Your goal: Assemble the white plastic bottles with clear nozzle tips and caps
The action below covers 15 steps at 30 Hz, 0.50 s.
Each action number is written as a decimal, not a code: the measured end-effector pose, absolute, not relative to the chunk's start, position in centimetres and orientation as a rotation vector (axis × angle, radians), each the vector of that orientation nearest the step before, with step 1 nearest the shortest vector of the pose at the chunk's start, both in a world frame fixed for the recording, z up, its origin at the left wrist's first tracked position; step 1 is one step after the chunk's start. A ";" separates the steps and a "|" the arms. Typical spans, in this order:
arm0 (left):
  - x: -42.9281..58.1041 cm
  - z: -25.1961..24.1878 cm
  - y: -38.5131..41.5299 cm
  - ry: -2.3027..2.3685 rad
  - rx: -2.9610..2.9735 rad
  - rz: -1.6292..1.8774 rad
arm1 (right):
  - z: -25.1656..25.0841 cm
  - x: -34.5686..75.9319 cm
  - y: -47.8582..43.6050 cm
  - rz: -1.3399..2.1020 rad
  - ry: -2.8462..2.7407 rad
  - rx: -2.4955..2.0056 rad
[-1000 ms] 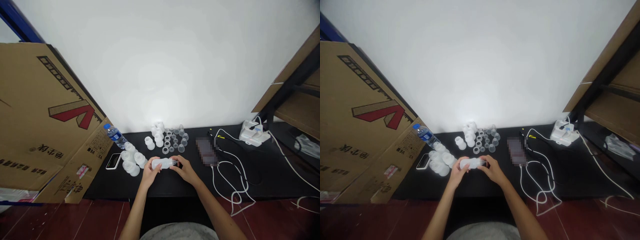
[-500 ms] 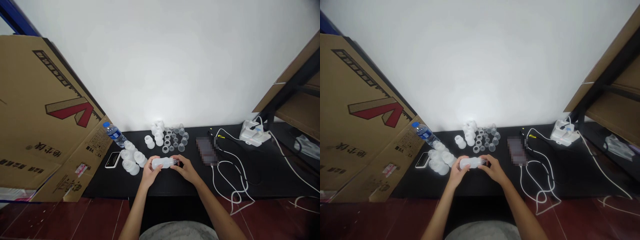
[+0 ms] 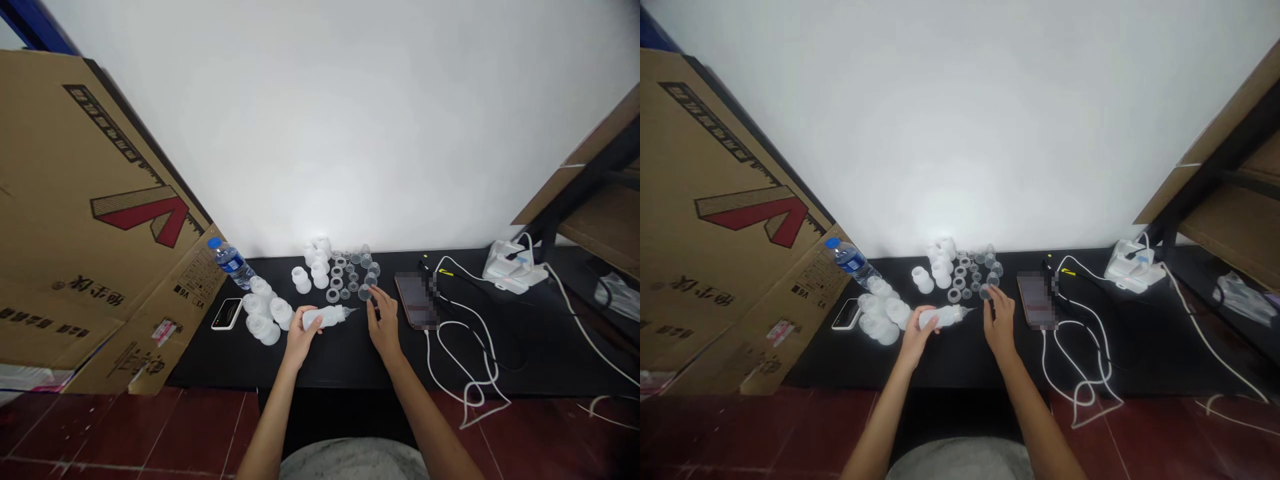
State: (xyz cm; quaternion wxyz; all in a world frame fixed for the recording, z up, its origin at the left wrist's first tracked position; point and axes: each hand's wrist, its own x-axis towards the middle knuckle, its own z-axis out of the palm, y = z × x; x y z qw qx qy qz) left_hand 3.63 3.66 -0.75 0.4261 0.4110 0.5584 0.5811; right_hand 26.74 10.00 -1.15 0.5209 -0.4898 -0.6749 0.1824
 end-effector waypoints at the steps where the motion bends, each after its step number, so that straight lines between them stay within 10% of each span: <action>1: 3.6 -0.7 3.7 1.406 1.031 1.455 | -1.3 26.5 10.2 0.377 -1.654 -1.209; 15: 3.8 -0.9 3.8 1.399 1.014 1.487 | -1.6 26.5 9.7 0.326 -1.667 -1.290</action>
